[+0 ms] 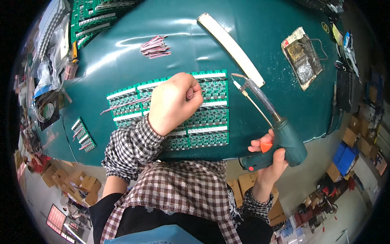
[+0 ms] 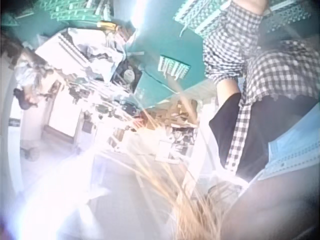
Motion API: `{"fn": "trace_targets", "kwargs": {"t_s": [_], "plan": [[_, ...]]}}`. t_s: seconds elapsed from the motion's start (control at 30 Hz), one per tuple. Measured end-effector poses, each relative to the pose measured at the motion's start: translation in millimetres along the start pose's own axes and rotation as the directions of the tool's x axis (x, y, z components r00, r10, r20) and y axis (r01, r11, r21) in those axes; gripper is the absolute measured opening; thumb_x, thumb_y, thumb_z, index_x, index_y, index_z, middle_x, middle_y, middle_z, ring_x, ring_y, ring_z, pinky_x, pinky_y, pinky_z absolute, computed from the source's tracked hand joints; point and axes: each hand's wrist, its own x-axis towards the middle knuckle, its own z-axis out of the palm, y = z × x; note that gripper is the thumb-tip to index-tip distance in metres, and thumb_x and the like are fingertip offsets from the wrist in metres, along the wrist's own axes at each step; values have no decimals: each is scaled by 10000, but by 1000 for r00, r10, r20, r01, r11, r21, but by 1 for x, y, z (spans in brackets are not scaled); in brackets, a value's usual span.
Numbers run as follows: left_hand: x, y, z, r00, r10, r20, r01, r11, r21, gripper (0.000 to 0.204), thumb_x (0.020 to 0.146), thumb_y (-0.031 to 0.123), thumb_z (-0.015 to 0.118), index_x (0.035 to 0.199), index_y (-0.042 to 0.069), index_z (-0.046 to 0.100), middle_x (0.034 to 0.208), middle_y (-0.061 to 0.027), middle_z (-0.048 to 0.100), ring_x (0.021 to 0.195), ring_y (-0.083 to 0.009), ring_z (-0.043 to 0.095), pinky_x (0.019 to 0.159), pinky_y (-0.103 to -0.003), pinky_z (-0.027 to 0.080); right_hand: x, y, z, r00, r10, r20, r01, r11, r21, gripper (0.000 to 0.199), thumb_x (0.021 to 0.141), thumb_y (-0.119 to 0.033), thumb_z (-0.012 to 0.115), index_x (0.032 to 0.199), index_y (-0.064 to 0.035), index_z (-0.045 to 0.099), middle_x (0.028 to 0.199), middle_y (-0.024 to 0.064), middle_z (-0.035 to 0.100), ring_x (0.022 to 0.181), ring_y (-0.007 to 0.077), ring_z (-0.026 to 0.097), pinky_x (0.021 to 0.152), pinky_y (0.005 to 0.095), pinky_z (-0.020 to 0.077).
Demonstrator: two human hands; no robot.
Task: The person uses a soldering iron to attach small wires to green circuit boards. They hold the boards on a green workbench, apply the soldering iron to specific points, and occasionally lift the boards to inspect the connections. The process involves repetitive handling of multiple boards and wires.
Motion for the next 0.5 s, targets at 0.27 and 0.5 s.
{"fn": "trace_targets", "kwargs": {"t_s": [0.27,0.5], "plan": [[0,-3,-2,999,-9,54,9,1000,9,81,692,99,615,697,47,553,683,-110,571,614,-296,586,565,-382,482,-2,-8,5,997,23,79,-8,984,-178,486,804,-185,642,1172,90,484,997,179,586,931,348,624,677,390,582],[10,-5,-20,981,-121,154,142,981,-131,62,701,82,624,737,34,611,638,-18,533,544,-92,479,520,-235,416,-6,-3,2,997,-35,66,51,967,-250,505,869,-312,586,1152,93,482,949,172,573,884,321,632,623,353,595]]}}
